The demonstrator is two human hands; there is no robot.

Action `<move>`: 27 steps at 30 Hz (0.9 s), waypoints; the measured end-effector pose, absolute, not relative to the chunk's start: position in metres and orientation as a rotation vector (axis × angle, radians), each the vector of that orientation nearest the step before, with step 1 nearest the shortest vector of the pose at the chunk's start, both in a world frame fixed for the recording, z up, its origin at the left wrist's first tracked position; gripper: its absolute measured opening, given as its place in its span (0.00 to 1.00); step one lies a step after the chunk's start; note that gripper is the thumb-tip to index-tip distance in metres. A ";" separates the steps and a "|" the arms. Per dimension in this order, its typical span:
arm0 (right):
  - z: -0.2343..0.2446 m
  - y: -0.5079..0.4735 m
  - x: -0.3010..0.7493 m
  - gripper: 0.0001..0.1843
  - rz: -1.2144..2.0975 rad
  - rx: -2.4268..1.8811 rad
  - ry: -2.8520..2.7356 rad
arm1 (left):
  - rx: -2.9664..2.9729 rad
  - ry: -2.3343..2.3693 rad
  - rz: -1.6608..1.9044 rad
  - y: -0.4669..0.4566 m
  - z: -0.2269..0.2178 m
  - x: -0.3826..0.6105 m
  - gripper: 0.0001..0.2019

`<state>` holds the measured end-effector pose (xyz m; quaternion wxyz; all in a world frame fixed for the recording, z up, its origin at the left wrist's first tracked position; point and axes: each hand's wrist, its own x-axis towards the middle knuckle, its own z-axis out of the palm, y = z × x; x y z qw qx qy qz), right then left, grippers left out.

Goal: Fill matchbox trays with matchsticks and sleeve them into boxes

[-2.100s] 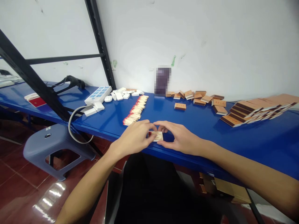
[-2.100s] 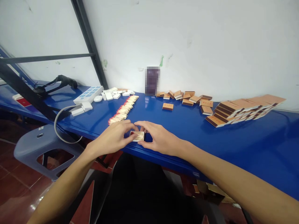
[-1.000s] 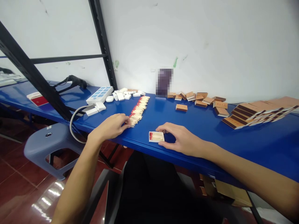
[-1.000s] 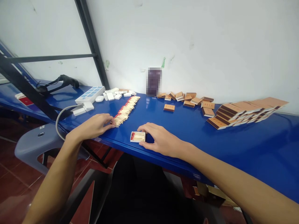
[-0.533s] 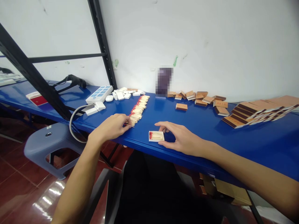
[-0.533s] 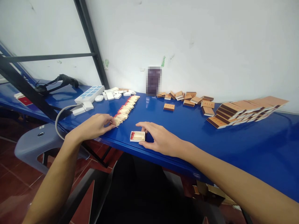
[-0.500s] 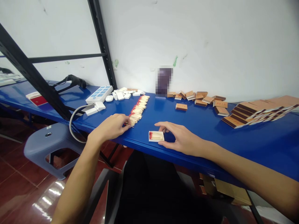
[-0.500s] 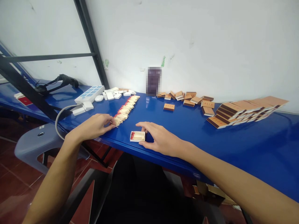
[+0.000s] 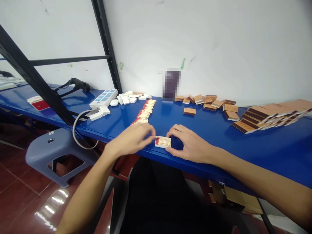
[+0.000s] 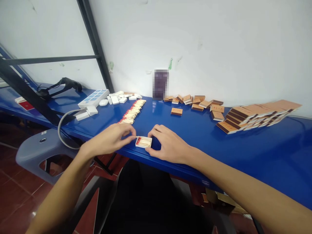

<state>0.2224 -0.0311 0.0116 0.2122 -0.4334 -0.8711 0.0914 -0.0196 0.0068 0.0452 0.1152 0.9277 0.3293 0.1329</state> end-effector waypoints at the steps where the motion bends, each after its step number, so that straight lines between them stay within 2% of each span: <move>1: 0.011 -0.031 0.222 0.14 0.257 -1.197 -2.420 | 2.722 0.919 0.413 0.003 0.042 -0.011 0.10; 6: 0.010 -0.031 0.223 0.12 0.282 -1.164 -2.423 | 2.693 0.876 0.428 -0.006 0.029 0.012 0.11; 11: 0.013 -0.031 0.224 0.13 0.298 -1.161 -2.428 | 2.662 0.892 0.446 -0.001 0.043 -0.003 0.11; 18: 0.013 -0.030 0.225 0.20 0.389 -1.182 -2.433 | 2.675 1.337 0.241 0.028 0.056 -0.061 0.08; 27: 0.011 -0.029 0.227 0.19 0.398 -1.179 -2.421 | 2.688 1.302 0.263 0.040 0.047 -0.066 0.11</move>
